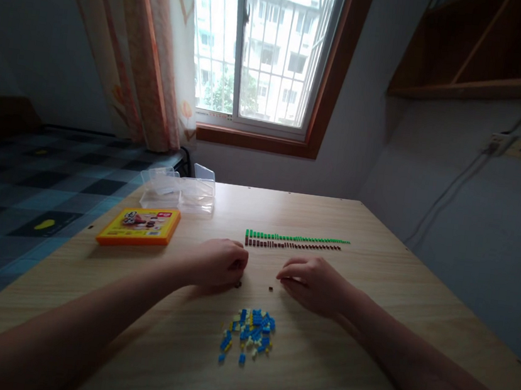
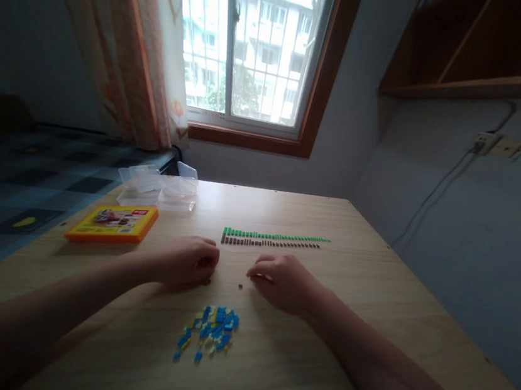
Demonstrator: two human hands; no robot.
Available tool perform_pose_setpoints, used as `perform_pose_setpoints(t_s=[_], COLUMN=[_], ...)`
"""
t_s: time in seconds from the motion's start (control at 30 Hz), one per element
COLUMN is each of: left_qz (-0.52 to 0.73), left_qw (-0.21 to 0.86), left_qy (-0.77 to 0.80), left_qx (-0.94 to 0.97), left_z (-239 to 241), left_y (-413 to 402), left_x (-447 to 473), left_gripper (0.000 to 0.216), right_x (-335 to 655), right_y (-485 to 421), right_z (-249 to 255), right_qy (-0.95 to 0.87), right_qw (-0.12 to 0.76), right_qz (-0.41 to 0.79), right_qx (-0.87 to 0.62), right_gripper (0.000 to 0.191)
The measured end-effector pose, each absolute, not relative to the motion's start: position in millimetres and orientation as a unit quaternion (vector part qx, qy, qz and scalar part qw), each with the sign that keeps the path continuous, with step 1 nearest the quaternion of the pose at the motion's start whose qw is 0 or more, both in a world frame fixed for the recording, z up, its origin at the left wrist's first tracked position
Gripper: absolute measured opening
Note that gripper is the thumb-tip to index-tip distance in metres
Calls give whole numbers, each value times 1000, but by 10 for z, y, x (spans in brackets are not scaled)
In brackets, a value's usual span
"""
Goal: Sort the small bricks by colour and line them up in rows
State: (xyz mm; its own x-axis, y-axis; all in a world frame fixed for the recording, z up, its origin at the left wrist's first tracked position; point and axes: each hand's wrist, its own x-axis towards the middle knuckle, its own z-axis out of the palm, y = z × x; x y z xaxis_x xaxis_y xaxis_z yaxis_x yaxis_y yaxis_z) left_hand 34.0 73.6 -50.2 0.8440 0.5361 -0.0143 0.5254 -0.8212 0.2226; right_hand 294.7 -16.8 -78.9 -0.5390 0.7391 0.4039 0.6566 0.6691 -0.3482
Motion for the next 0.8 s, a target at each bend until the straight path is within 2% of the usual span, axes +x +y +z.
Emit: perform_pose_setpoints(t_s=[0.23,0.4,0.6,0.8], left_qz=[77,110,155,140], left_qw=[93,151,261,273], left_qy=[269,275,323,307], left_qx=[956,943,896,901], left_z=[-611,-646,-629,-683], left_y=[719,761,916,982], left_x=[383,382,301,259], left_gripper=[12,13,25,21], right_x=[2906,2850,2899,3030], right_y=[-181,-184,-181,-132], right_z=[-827,-834,-809,-784], right_qy=[-879,-893,-892,-882], right_qw=[261,250,230,224], right_qz=[92,91,95,97], right_qx=[-389,-364,-377,-402], right_gripper=[20,20,18,17])
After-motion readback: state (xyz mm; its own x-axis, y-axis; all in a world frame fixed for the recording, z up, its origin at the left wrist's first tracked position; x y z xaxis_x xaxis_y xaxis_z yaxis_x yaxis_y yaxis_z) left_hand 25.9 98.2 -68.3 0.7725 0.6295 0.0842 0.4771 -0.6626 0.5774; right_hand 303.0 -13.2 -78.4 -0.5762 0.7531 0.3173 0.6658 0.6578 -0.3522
